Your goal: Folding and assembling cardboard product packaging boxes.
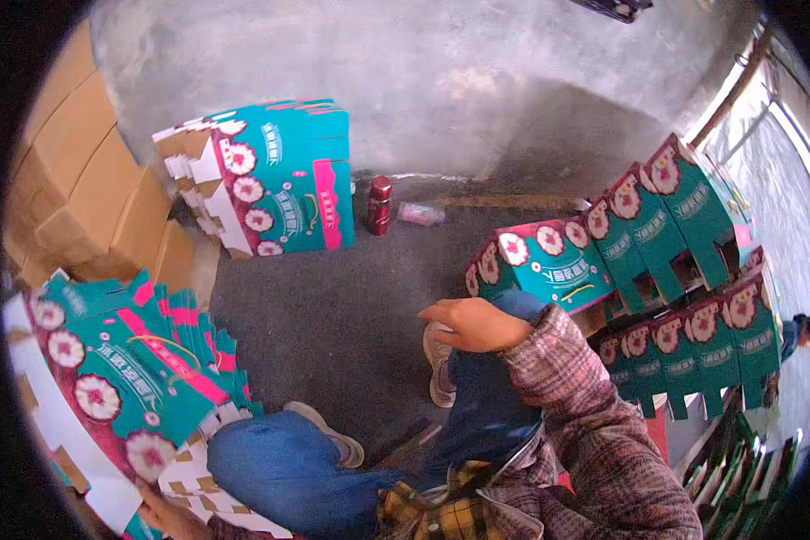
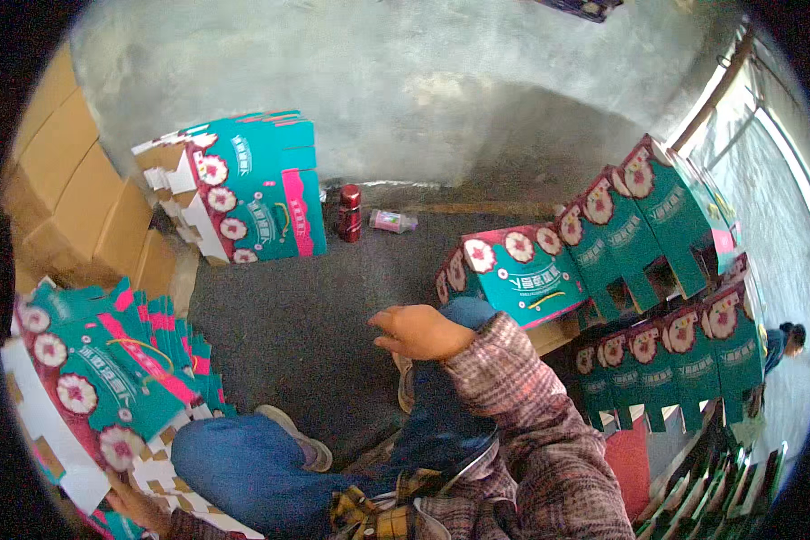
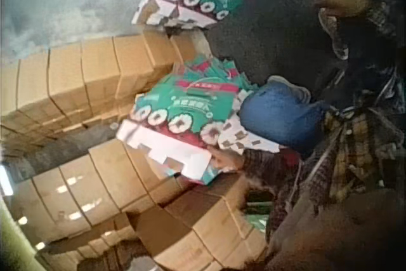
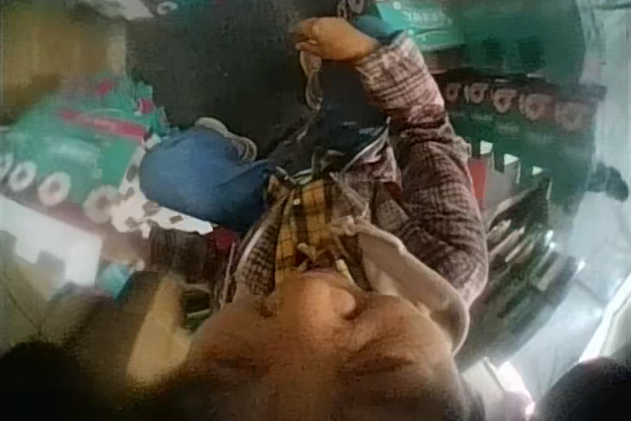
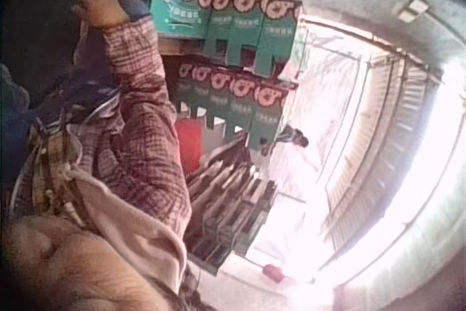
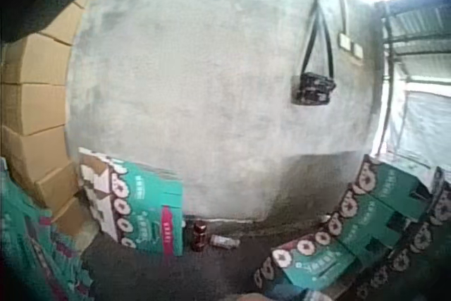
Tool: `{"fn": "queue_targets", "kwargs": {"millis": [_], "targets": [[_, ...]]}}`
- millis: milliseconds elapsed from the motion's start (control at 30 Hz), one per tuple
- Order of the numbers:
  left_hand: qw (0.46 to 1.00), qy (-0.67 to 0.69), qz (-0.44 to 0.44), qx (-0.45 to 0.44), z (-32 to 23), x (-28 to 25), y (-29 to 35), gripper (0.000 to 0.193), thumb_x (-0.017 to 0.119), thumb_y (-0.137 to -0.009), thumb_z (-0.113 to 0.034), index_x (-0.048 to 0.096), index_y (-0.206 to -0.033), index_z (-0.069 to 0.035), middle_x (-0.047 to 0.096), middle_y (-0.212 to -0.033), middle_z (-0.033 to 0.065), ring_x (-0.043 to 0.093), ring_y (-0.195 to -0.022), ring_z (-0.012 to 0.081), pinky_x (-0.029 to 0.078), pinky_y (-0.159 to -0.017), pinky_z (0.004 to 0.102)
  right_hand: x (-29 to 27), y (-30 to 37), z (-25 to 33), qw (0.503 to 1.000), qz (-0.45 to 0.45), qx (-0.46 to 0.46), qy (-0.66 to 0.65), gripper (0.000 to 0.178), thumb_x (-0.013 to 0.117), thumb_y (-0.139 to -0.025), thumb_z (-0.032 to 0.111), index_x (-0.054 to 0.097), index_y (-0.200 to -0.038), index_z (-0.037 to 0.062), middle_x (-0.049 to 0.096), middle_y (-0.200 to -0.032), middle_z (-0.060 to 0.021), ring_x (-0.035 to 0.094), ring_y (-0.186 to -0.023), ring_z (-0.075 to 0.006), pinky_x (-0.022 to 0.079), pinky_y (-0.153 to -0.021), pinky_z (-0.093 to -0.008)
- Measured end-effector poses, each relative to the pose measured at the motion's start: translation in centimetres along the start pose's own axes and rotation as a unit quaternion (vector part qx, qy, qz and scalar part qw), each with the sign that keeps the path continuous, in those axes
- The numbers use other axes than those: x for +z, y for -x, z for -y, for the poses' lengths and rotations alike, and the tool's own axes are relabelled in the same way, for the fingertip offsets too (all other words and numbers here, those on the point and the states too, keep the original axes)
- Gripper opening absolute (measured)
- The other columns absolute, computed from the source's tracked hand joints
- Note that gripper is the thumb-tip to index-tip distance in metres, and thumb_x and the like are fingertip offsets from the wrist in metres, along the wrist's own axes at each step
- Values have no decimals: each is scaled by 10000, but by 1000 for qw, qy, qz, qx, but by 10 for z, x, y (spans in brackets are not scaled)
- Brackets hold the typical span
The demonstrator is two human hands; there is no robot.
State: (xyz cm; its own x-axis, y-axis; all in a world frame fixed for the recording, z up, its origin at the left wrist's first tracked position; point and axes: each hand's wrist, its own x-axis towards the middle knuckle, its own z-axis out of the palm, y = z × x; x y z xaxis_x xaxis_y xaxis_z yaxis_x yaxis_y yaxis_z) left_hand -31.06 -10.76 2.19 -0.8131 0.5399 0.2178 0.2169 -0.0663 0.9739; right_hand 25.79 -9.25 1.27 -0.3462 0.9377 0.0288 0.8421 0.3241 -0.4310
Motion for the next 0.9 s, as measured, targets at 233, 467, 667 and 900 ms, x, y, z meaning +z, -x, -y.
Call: {"fn": "queue_targets", "kwargs": {"millis": [233, 467, 667, 900], "targets": [[927, 33, 332, 172, -33, 4, 19, 415, 429, -983, -246, 493, -1284, 34, 566, -1197, 179, 585, -1020, 258, 489, -882, 352, 7, -13, 21, 1000, 13, -5, 5, 385, 576, -884, 314, 572, -1134, 21, 620, -1026, -189, 610, -931, -380, 497, -790, -455], [720, -136, 486, 475, -67, 100, 205, 299, 541, -840, -13, 577, -1129, 58, 621, -1099, 216, 617, -1010, 329, 484, -892, 422, 27, -23, 34, 591, 100, 228, -767, 685, 437, -909, 594, 465, -1303, 34, 576, -1214, -135, 569, -1093, -322, 436, -952, -465], [639, -105, 557, 520, -60, 98, 228, 321, 558, -811, -19, 551, -1121, 65, 588, -1145, 206, 594, -1049, 339, 481, -906, 428, 38, 5, 35, 430, -4, 252, -867, 623, 477, -906, 566, 476, -1296, 81, 556, -1268, -103, 549, -1144, -281, 423, -981, -472], [608, -51, 564, 557, -53, 99, 247, 317, 573, -827, -67, 561, -1125, 40, 564, -1179, 206, 591, -1052, 335, 512, -868, 401, 42, 33, 1, 537, -36, 282, -794, 402, 537, -933, 296, 533, -1212, 6, 622, -1149, -119, 605, -1052, -229, 469, -926, -357]]}}
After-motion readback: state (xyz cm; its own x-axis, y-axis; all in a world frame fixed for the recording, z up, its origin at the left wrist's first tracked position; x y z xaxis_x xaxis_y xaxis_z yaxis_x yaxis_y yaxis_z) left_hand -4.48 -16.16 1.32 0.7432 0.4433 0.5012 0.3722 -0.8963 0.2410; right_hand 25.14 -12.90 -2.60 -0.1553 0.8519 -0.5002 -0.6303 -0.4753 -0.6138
